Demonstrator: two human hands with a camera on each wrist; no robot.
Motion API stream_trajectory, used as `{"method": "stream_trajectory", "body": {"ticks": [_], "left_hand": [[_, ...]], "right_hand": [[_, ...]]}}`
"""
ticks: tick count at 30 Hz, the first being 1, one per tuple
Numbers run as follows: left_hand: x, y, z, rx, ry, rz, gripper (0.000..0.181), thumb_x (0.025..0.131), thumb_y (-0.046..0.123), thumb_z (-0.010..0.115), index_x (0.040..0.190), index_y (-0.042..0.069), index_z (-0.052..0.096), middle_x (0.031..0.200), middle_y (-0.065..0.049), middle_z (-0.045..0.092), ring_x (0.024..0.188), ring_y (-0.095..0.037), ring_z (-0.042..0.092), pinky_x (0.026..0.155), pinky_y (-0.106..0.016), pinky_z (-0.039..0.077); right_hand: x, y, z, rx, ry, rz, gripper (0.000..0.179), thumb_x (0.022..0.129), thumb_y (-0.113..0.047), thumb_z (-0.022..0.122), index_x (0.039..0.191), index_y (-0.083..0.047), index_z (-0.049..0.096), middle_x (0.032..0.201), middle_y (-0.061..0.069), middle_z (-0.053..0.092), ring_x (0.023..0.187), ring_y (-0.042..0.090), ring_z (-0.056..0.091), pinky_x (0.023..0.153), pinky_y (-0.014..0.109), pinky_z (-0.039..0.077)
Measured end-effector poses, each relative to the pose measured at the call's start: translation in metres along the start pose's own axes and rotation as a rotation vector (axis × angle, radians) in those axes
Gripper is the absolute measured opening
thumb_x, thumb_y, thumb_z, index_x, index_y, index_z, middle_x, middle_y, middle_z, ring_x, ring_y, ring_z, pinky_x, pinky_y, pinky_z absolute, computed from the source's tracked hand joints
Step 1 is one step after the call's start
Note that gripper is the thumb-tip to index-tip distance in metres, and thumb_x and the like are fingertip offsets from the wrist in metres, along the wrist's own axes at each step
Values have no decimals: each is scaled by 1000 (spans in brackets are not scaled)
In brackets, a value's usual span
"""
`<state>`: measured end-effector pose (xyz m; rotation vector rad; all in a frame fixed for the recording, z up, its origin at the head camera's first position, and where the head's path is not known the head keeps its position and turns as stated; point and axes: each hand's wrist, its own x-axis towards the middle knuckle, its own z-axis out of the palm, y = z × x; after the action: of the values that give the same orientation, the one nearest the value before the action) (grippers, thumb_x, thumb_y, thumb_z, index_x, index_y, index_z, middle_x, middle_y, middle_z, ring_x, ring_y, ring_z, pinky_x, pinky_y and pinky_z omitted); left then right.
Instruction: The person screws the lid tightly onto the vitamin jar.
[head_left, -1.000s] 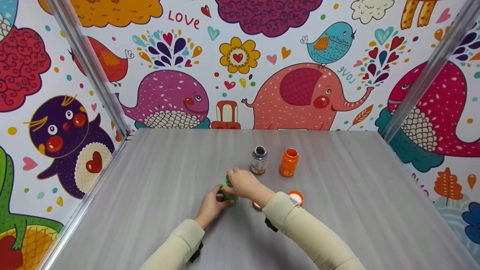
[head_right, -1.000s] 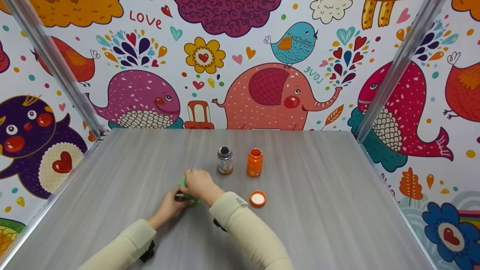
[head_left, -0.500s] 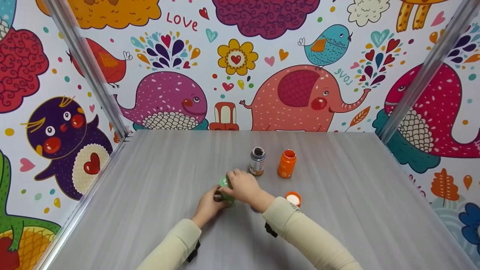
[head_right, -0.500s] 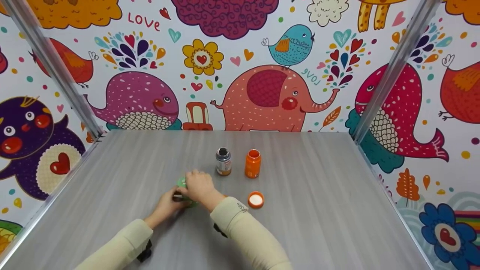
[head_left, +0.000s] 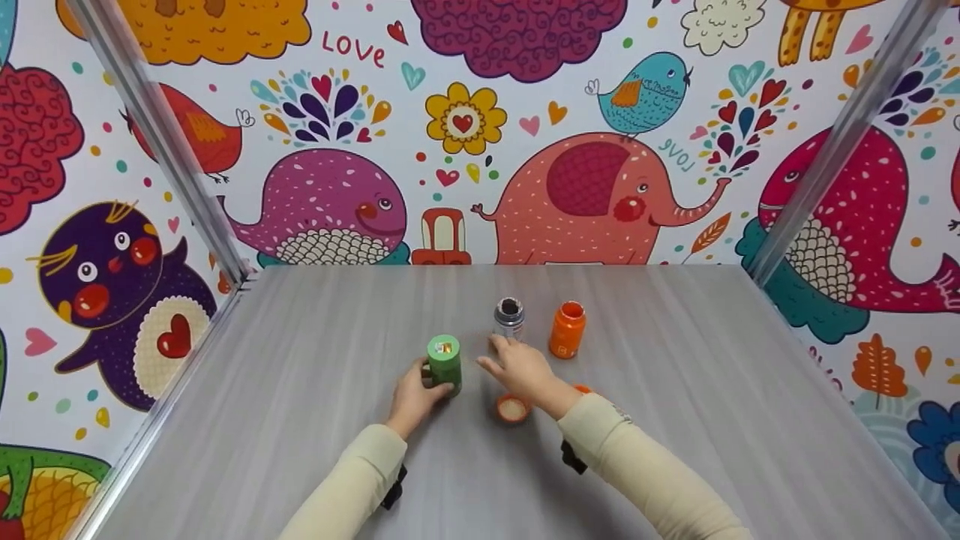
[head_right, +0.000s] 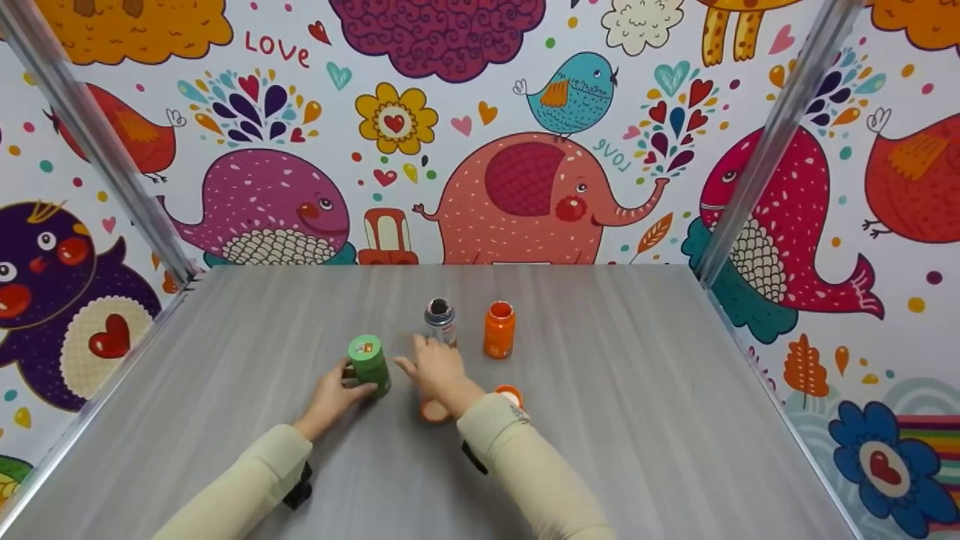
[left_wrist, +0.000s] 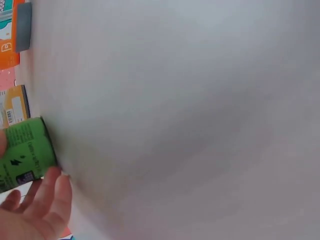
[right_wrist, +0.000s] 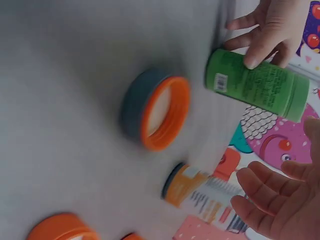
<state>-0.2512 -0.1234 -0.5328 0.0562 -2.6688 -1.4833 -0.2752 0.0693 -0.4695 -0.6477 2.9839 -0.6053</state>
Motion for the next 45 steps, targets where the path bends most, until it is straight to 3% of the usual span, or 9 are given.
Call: {"method": "stream_trajectory", "body": {"ticks": [8, 9, 12, 17, 24, 33, 37, 45], "left_hand": [[10, 0, 2, -46, 86, -54, 56, 79, 14, 71, 125, -4, 46, 112, -23, 58, 103, -33, 56, 89, -46, 44], [14, -6, 5, -35, 105, -46, 56, 79, 18, 72, 124, -4, 46, 111, -23, 58, 102, -32, 56, 87, -44, 44], [18, -5, 4, -23, 132, -82, 56, 80, 20, 71, 124, -3, 46, 112, -23, 57, 104, -33, 55, 88, -45, 44], [19, 2, -2, -30, 125, -160, 56, 83, 16, 67, 129, -3, 43, 117, -23, 55, 109, -34, 52, 93, -46, 40], [20, 2, -5, 11, 110, -150, 57, 83, 18, 67, 129, -4, 41, 116, -24, 56, 108, -33, 53, 91, -46, 41], [20, -6, -9, -11, 110, -154, 56, 83, 16, 67, 129, -4, 42, 115, -24, 55, 106, -34, 53, 90, -45, 42], [20, -5, -10, -24, 96, -147, 56, 82, 14, 67, 128, -4, 42, 113, -24, 55, 106, -35, 53, 89, -45, 43], [20, -1, -10, -20, 75, -125, 52, 82, 8, 64, 128, -5, 43, 113, -24, 56, 105, -35, 55, 88, -45, 45]], "right_hand": [[-3, 17, 5, 18, -1, 48, 45, 93, -37, 50, 122, -3, 50, 118, 16, 58, 103, 33, 57, 89, 47, 45], [-3, 18, 5, 18, -1, 52, 44, 92, -37, 50, 121, -4, 50, 116, 16, 59, 102, 33, 58, 88, 47, 45], [-4, 22, 6, 13, 14, 49, 42, 92, -36, 51, 119, -4, 52, 111, 16, 61, 98, 34, 59, 84, 47, 47], [-3, 27, 9, 10, 21, 52, 41, 92, -36, 51, 117, -4, 53, 105, 18, 62, 94, 35, 60, 79, 48, 48], [2, 34, 12, 38, 1, 98, 44, 92, -36, 52, 117, 1, 51, 99, 20, 63, 89, 34, 61, 78, 48, 48], [24, 49, 16, 368, 161, 173, 64, 84, -24, 65, 134, 5, 35, 130, 25, 44, 120, 36, 44, 102, 48, 34], [32, 57, 14, 484, 156, 245, 76, 82, -22, 68, 141, 0, 25, 142, 22, 31, 130, 34, 32, 107, 47, 25], [45, 57, 7, 642, 112, 223, 91, 79, -17, 70, 145, 0, 11, 149, 21, 17, 136, 34, 20, 110, 49, 14]]}}
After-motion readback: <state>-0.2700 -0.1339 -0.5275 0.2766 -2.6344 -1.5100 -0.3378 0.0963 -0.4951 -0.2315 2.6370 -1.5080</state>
